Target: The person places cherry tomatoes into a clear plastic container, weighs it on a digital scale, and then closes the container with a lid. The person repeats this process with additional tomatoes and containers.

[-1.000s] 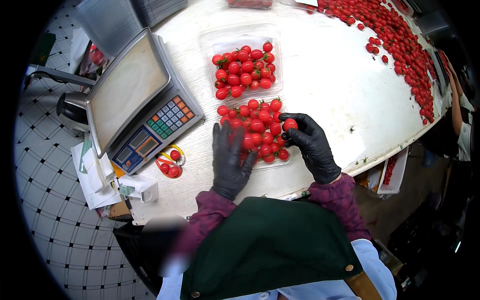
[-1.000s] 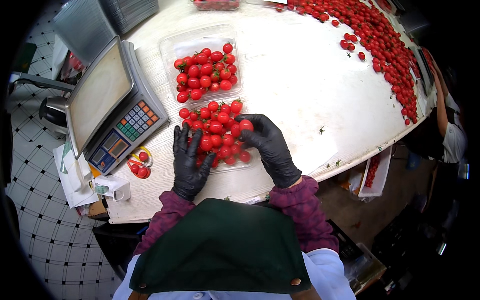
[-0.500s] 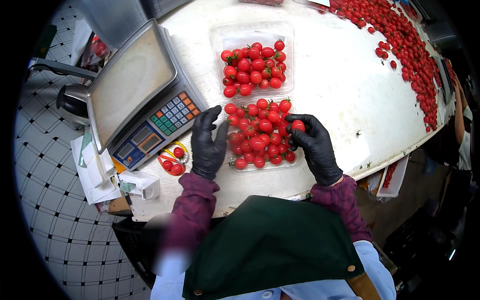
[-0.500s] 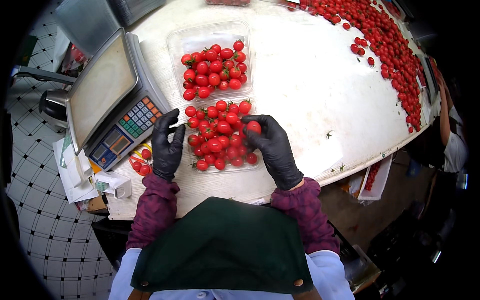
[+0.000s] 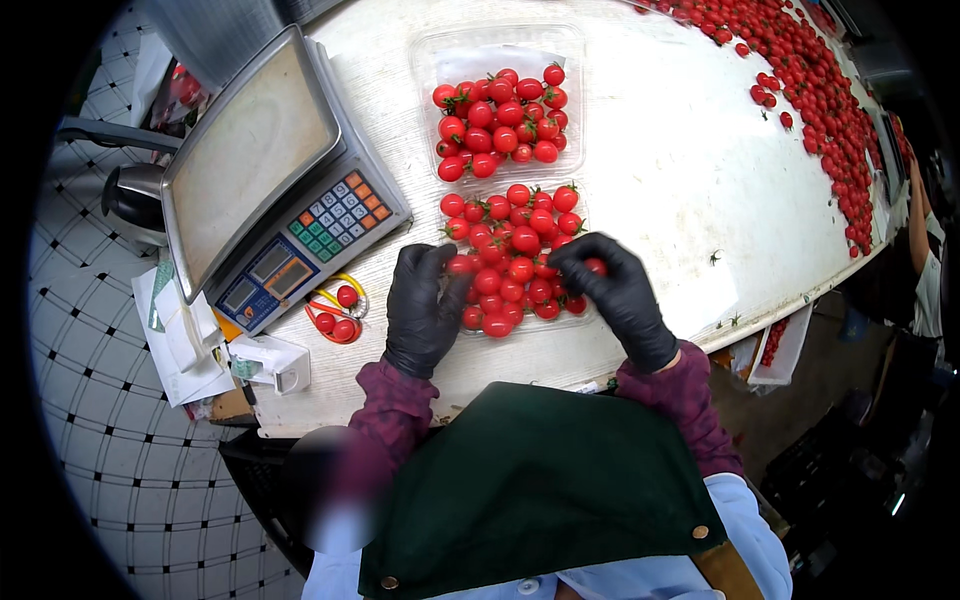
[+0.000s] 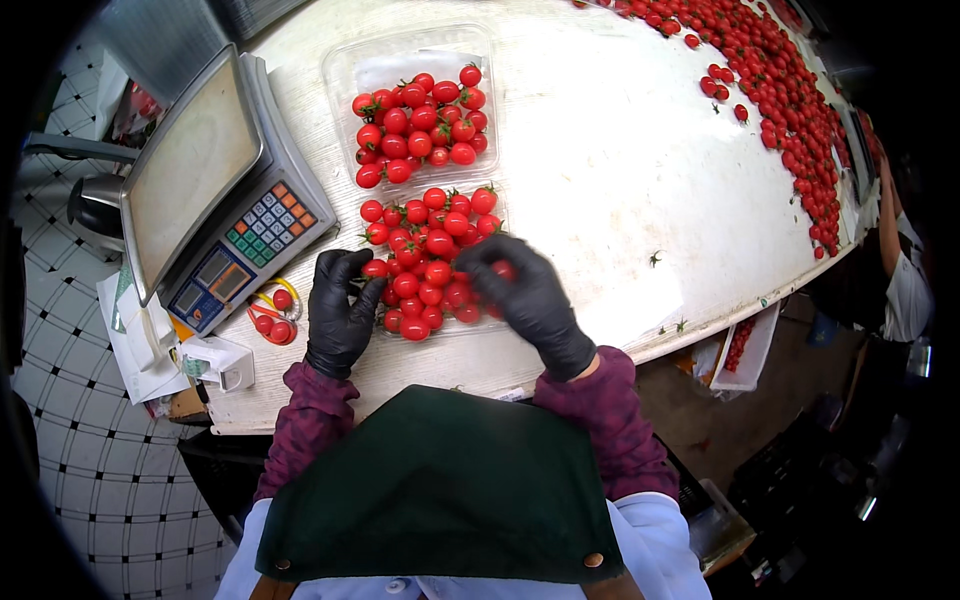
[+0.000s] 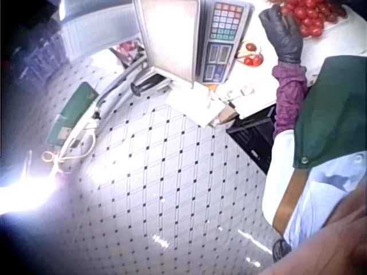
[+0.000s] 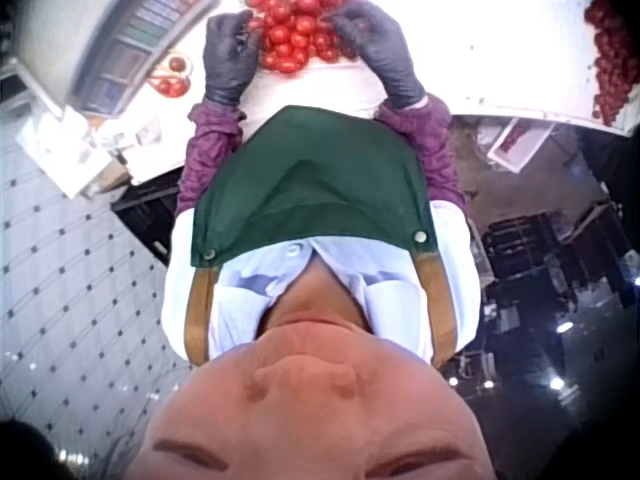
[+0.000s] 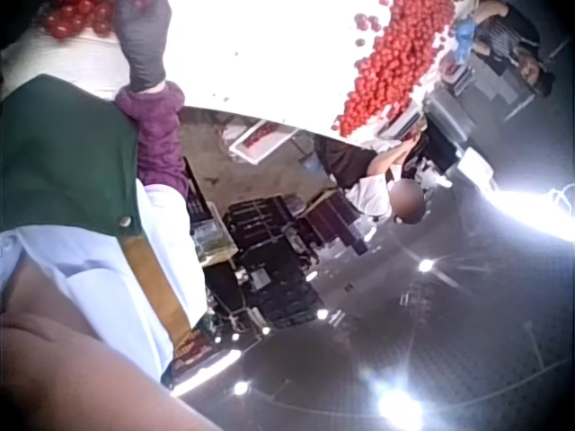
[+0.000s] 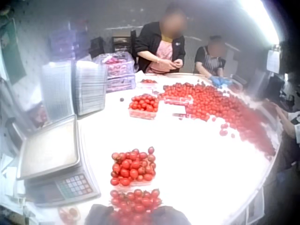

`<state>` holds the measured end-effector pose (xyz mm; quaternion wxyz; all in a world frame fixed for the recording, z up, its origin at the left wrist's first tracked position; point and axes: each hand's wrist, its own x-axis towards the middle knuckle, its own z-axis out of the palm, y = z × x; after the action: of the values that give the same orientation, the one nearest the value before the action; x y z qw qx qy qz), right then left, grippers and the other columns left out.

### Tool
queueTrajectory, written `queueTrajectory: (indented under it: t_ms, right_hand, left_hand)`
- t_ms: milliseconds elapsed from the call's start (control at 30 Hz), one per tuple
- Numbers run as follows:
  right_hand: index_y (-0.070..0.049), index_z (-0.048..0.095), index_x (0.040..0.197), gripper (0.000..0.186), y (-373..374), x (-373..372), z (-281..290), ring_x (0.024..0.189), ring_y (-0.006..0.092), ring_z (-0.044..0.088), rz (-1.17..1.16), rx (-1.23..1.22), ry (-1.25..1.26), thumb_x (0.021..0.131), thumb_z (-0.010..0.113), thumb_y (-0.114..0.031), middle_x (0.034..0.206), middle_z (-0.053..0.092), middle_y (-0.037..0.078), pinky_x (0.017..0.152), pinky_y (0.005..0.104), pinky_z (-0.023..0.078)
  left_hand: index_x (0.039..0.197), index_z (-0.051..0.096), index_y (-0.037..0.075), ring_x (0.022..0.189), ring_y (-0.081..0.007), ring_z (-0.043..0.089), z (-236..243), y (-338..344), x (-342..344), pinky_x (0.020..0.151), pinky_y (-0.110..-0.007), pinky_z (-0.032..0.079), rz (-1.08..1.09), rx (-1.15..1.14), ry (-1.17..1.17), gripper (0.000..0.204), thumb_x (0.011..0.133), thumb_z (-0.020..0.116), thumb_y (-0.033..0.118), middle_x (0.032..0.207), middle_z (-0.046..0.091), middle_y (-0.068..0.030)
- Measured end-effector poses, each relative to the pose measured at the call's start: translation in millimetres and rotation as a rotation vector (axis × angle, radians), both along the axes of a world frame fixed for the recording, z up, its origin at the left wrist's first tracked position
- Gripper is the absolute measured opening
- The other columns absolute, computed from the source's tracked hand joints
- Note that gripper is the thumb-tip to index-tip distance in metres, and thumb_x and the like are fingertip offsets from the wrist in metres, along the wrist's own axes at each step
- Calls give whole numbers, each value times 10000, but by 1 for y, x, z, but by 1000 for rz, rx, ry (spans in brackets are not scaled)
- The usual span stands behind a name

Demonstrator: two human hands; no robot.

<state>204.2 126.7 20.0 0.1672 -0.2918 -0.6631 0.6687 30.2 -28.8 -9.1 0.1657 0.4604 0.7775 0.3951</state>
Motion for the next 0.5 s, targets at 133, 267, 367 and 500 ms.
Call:
queueTrajectory:
  t_ms: [133, 267, 367, 500]
  right_hand:
    - [-73, 615, 997, 303, -39, -8, 5, 789, 277, 596, 297, 642, -130, 740, 686, -217, 855, 598, 106, 664, 368, 481]
    - [-68, 576, 905, 258, -74, -16, -29, 610, 252, 541, 447, 926, -168, 692, 644, -196, 712, 529, 84, 492, 384, 420]
    - [-74, 559, 930, 261, -87, -18, -30, 553, 225, 543, 361, 1119, -119, 704, 605, -195, 665, 516, 62, 419, 355, 401]
    - [-92, 561, 955, 273, -108, -11, -45, 601, 232, 562, 497, 1088, -352, 709, 602, -202, 702, 536, 69, 477, 372, 442]
  left_hand:
    - [1213, 509, 91, 891, -201, 558, 12, 27, 5, 716, -297, 481, -28, -20, -79, 435, 795, 618, 34, 1068, 498, -101]
    - [1277, 452, 137, 999, -287, 541, 27, 48, 11, 793, -354, 474, -157, -275, 189, 559, 753, 633, 67, 1135, 498, -129]
    - [1236, 478, 131, 998, -304, 536, 15, 46, 5, 792, -372, 474, -213, -246, 274, 532, 734, 652, 95, 1132, 498, -134]
    - [1193, 497, 122, 939, -272, 550, 21, 49, 7, 751, -340, 481, -243, -313, 391, 498, 723, 650, 54, 1087, 503, -122]
